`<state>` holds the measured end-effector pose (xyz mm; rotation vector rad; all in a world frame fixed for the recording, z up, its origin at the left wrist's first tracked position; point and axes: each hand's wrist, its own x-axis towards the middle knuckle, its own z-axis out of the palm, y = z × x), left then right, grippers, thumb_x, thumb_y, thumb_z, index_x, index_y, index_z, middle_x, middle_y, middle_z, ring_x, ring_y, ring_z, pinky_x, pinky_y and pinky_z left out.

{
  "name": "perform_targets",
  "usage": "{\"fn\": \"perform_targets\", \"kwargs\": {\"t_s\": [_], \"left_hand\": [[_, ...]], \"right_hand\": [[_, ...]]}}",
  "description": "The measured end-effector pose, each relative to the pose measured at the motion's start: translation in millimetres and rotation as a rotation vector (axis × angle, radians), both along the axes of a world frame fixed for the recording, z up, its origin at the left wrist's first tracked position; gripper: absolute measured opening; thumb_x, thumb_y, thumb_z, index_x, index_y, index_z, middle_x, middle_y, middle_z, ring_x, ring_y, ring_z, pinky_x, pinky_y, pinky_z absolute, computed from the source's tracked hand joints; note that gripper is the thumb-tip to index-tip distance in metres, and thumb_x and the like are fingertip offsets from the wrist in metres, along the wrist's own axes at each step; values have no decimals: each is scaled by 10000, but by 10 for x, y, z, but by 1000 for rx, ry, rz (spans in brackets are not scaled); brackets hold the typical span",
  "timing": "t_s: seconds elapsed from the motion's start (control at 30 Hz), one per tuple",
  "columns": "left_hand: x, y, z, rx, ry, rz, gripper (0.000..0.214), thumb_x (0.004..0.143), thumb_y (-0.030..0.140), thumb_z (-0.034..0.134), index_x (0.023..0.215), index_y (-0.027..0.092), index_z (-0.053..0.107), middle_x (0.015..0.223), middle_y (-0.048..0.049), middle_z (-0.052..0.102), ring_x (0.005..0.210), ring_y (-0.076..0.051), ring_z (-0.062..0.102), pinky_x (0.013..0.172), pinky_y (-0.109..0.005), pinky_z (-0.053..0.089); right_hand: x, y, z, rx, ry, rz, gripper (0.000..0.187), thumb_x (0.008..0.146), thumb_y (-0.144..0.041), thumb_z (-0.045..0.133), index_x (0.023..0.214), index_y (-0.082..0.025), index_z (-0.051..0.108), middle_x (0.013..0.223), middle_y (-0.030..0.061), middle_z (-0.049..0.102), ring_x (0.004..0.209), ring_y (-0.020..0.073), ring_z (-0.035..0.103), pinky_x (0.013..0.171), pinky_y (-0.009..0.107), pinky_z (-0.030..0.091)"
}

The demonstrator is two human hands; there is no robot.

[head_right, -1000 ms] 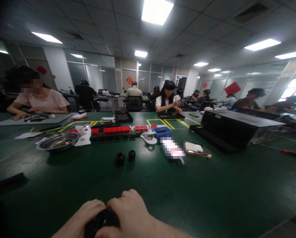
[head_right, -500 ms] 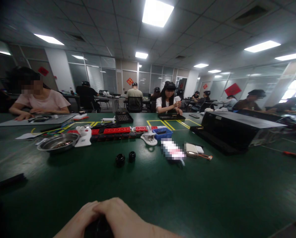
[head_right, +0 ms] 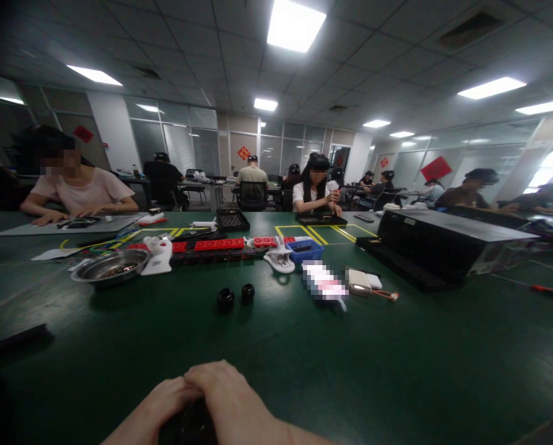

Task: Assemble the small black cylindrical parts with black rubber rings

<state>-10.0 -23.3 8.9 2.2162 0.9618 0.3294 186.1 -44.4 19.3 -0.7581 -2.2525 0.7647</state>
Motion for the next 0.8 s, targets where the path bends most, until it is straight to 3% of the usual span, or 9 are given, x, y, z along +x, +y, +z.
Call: {"fn": "perform_targets", "kwargs": {"t_s": [0.1,0.2,0.3,0.4,0.53,0.67,0.8], "left_hand": [[7,-12,-6,6,11,33,462,625,492,715,1001,242,622,1013,-37,630,907,-246,536,824,-353,421],[20,-32,-2,1,2,37,446,618,489,719,976,237,631,975,-34,639,861,-229,547,786,-329,437],[34,-54,19,-12,-40,62,414,632,464,712,976,251,626,975,-24,637,865,-226,549,797,-336,439],[41,-59,43,-27,-40,98,392,643,449,706,967,245,622,1000,-28,629,897,-239,544,817,-356,433],[42,-42,58,-41,13,38,447,621,469,721,973,219,609,1033,-46,618,939,-258,532,854,-368,411],[32,-44,35,-34,-14,77,451,634,495,704,985,232,600,996,-33,620,897,-238,539,829,-348,417],[18,-37,4,-30,-4,59,396,661,463,684,970,229,603,987,-34,623,882,-239,541,797,-349,431]], "right_hand": [[-43,16,-95,38,-93,-130,661,705,-480,596,1235,-133,410,1211,172,508,1104,286,467,939,412,368],[-102,28,-180,62,-181,-223,680,632,-514,650,1171,-140,471,1058,148,596,926,277,554,822,394,446],[-85,13,-119,-2,-162,-159,587,627,-421,673,1121,-150,510,1000,109,621,851,233,583,775,340,473],[-25,-12,0,-105,-67,-54,600,641,-290,652,1188,-133,463,1105,119,578,959,216,568,825,297,462],[-59,14,-56,-33,-101,-105,693,635,-401,665,1217,-108,429,1181,169,522,1059,280,503,900,394,413],[-133,35,-176,50,-186,-220,605,606,-486,680,1079,-143,521,985,123,612,855,256,566,764,377,471],[-57,-28,-37,-62,-88,-102,516,653,-338,656,1110,-153,505,1037,101,595,893,215,575,777,308,476]]}}
